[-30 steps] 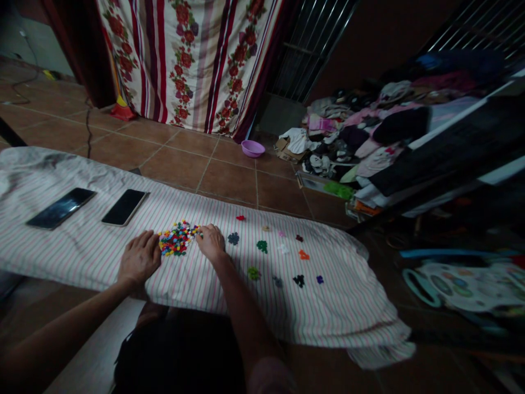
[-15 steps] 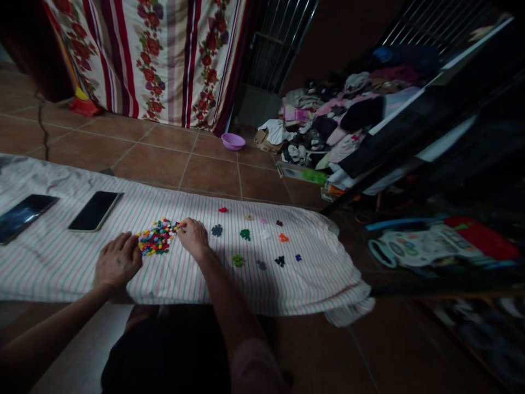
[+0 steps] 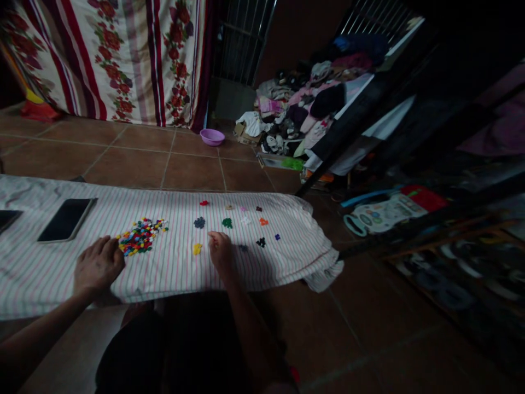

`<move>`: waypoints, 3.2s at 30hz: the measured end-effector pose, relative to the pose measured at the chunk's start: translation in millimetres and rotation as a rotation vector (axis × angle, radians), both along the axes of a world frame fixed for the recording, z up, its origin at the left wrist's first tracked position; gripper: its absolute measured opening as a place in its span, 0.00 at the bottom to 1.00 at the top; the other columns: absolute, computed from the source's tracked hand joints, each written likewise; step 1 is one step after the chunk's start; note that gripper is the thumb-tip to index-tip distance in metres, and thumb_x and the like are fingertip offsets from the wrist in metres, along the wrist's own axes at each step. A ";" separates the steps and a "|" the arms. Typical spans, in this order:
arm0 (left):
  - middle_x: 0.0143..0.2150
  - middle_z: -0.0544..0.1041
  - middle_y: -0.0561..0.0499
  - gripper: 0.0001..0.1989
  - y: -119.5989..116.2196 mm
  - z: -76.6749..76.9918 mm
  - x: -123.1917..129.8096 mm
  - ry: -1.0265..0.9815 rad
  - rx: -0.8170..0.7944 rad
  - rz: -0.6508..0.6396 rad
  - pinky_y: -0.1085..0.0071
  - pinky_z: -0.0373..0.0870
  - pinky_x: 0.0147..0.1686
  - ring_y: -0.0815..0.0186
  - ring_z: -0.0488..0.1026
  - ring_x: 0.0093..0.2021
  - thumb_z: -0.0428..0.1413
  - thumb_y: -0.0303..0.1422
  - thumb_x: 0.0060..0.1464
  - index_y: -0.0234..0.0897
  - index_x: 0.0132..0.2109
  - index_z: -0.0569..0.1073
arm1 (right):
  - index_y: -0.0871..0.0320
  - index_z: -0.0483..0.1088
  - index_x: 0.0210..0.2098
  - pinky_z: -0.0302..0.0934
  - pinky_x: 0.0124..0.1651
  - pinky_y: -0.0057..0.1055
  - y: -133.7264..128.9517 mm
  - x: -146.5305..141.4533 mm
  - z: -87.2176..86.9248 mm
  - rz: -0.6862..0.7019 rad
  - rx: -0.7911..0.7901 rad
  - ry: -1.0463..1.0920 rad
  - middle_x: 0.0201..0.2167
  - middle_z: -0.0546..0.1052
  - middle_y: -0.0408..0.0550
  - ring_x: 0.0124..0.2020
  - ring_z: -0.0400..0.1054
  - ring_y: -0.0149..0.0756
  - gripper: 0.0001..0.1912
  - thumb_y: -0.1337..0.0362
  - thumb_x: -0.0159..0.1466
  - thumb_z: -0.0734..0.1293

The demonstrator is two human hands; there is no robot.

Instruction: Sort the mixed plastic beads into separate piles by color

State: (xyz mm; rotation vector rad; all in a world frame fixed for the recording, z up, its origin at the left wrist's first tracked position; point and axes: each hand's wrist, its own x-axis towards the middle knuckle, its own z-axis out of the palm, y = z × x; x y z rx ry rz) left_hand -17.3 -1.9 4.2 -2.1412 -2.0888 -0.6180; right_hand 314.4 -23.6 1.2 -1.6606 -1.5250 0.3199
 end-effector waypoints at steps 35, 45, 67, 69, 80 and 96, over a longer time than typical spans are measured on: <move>0.58 0.72 0.30 0.22 -0.8 1.1 0.0 0.015 0.033 -0.037 0.44 0.67 0.57 0.41 0.70 0.59 0.43 0.34 0.61 0.26 0.53 0.72 | 0.56 0.77 0.37 0.65 0.52 0.42 -28.9 107.2 -32.0 -0.031 -0.027 -0.291 0.40 0.80 0.52 0.46 0.72 0.43 0.09 0.68 0.63 0.64; 0.58 0.73 0.30 0.21 -0.6 2.3 0.7 0.009 0.041 -0.029 0.45 0.67 0.57 0.44 0.71 0.58 0.45 0.33 0.60 0.26 0.53 0.73 | 0.54 0.78 0.43 0.64 0.55 0.44 -34.2 109.2 -34.8 -0.013 0.004 -0.284 0.47 0.79 0.53 0.49 0.72 0.43 0.12 0.68 0.61 0.66; 0.59 0.74 0.35 0.20 7.7 -15.7 -4.6 0.022 0.065 -0.006 0.53 0.62 0.59 0.50 0.68 0.61 0.45 0.34 0.60 0.31 0.54 0.73 | 0.51 0.78 0.33 0.66 0.50 0.49 -21.3 124.3 -35.4 -0.007 0.149 -0.196 0.39 0.82 0.53 0.43 0.75 0.47 0.15 0.54 0.65 0.61; 0.58 0.74 0.35 0.19 8.7 -18.1 -5.9 0.035 0.091 -0.016 0.52 0.63 0.58 0.50 0.69 0.60 0.46 0.33 0.60 0.32 0.54 0.73 | 0.51 0.78 0.34 0.67 0.50 0.48 -19.3 117.7 -26.2 -0.023 0.158 -0.186 0.39 0.82 0.53 0.43 0.75 0.46 0.16 0.53 0.66 0.61; 0.58 0.75 0.34 0.20 10.8 -24.1 -6.0 0.053 0.130 -0.022 0.52 0.64 0.59 0.48 0.69 0.61 0.45 0.33 0.63 0.28 0.54 0.74 | 0.55 0.78 0.40 0.70 0.40 0.32 41.1 1.5 -1.0 0.237 0.122 -0.007 0.40 0.79 0.51 0.41 0.74 0.38 0.14 0.63 0.65 0.61; 0.58 0.75 0.35 0.19 10.7 -24.7 -5.8 0.046 0.131 -0.016 0.54 0.63 0.60 0.50 0.68 0.62 0.46 0.33 0.62 0.29 0.54 0.74 | 0.55 0.76 0.48 0.63 0.50 0.29 119.0 -107.4 4.1 0.316 -0.276 -0.239 0.45 0.76 0.51 0.44 0.71 0.36 0.15 0.70 0.65 0.63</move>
